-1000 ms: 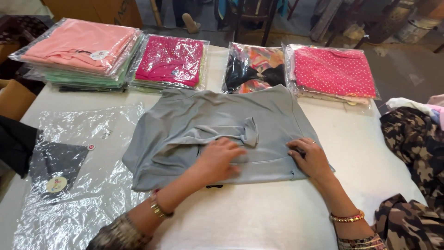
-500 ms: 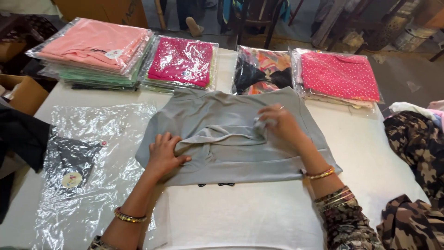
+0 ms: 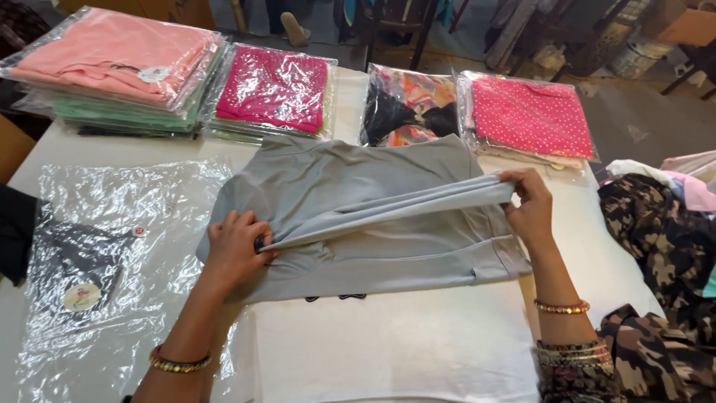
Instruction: The person folds a gray zip-up hoodie on a white table. They smooth the garment, fold the sleeves inward, fold the bottom up, and then fold the top down to create a compact rectangle. The person also briefly handles a black garment and a plastic bag before focusing on the hoodie.
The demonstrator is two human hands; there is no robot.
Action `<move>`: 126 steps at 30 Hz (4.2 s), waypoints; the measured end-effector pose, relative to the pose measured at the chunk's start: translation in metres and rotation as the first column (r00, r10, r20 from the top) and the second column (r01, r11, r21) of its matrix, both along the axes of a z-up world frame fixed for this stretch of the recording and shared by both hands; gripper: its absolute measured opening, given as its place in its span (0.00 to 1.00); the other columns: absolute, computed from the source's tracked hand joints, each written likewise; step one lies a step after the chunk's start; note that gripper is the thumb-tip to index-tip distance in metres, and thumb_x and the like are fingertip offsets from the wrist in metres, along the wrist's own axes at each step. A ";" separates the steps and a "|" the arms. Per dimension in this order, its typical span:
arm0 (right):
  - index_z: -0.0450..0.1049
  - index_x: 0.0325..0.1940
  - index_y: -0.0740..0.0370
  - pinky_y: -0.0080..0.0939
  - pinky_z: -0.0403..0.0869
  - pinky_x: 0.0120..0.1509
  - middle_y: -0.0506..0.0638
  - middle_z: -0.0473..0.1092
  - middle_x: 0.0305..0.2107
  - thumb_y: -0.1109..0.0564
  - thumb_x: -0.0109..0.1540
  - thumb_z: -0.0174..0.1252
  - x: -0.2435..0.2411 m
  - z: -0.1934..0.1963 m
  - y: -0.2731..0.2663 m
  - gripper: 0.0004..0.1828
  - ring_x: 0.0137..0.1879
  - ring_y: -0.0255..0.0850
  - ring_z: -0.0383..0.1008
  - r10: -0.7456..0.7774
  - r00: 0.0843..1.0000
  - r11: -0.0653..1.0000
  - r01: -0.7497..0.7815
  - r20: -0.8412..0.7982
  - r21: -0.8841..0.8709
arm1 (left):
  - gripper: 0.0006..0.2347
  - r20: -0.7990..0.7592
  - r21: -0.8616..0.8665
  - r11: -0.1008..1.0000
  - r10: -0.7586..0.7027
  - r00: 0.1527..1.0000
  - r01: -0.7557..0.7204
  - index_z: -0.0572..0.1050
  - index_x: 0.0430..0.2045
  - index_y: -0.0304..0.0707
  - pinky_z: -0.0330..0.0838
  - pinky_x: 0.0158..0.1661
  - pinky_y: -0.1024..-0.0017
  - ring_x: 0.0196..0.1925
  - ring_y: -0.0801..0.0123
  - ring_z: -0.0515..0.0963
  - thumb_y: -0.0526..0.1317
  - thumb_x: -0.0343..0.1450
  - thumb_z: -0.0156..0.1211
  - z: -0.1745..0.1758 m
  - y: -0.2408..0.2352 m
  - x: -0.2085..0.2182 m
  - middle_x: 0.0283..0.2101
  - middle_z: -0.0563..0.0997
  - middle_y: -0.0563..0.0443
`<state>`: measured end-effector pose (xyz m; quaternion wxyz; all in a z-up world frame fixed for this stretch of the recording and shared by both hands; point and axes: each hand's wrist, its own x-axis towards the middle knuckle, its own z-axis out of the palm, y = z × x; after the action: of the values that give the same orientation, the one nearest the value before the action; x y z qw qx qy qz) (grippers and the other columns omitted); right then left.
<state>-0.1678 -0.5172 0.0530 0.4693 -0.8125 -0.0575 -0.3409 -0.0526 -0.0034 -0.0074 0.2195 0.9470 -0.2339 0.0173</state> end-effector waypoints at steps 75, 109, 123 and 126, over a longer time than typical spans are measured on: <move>0.81 0.34 0.55 0.44 0.74 0.51 0.43 0.77 0.33 0.59 0.53 0.65 -0.113 -0.005 -0.007 0.06 0.45 0.42 0.74 -0.345 0.895 0.556 -0.047 -0.282 -0.830 | 0.11 -0.114 -0.091 0.993 -0.088 0.990 0.078 0.80 0.39 0.46 0.73 0.43 0.65 0.39 0.61 0.78 0.37 0.64 0.67 0.001 0.067 -0.052 0.29 0.78 0.52; 0.81 0.49 0.44 0.39 0.78 0.54 0.39 0.77 0.40 0.49 0.57 0.68 -0.134 0.004 -0.001 0.16 0.46 0.35 0.80 -0.505 0.492 0.703 -0.243 -0.709 -0.669 | 0.08 -0.174 0.213 0.941 -0.227 0.958 0.262 0.80 0.37 0.56 0.55 0.59 0.59 0.50 0.73 0.76 0.42 0.66 0.64 0.031 0.048 -0.064 0.42 0.78 0.64; 0.73 0.60 0.51 0.51 0.76 0.57 0.51 0.71 0.59 0.56 0.57 0.63 0.074 0.000 0.004 0.25 0.52 0.51 0.78 -0.238 0.888 0.769 -0.075 -0.394 -0.634 | 0.14 0.111 -0.188 0.980 -0.043 0.993 0.063 0.82 0.44 0.46 0.69 0.56 0.55 0.54 0.46 0.75 0.46 0.67 0.67 -0.026 -0.044 0.182 0.49 0.78 0.42; 0.72 0.62 0.53 0.55 0.74 0.54 0.54 0.67 0.61 0.57 0.53 0.66 0.108 -0.014 0.009 0.31 0.54 0.58 0.74 -0.269 0.927 0.723 0.015 -0.262 -0.691 | 0.19 0.080 -0.399 0.891 0.268 0.960 -0.216 0.80 0.46 0.41 0.69 0.54 0.54 0.55 0.43 0.74 0.47 0.64 0.71 -0.056 -0.060 0.224 0.51 0.77 0.38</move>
<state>-0.0598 -0.5083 0.0393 0.1157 -0.9755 -0.0314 -0.1845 0.1716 -0.0634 -0.0639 0.3819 0.9034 -0.1200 0.1535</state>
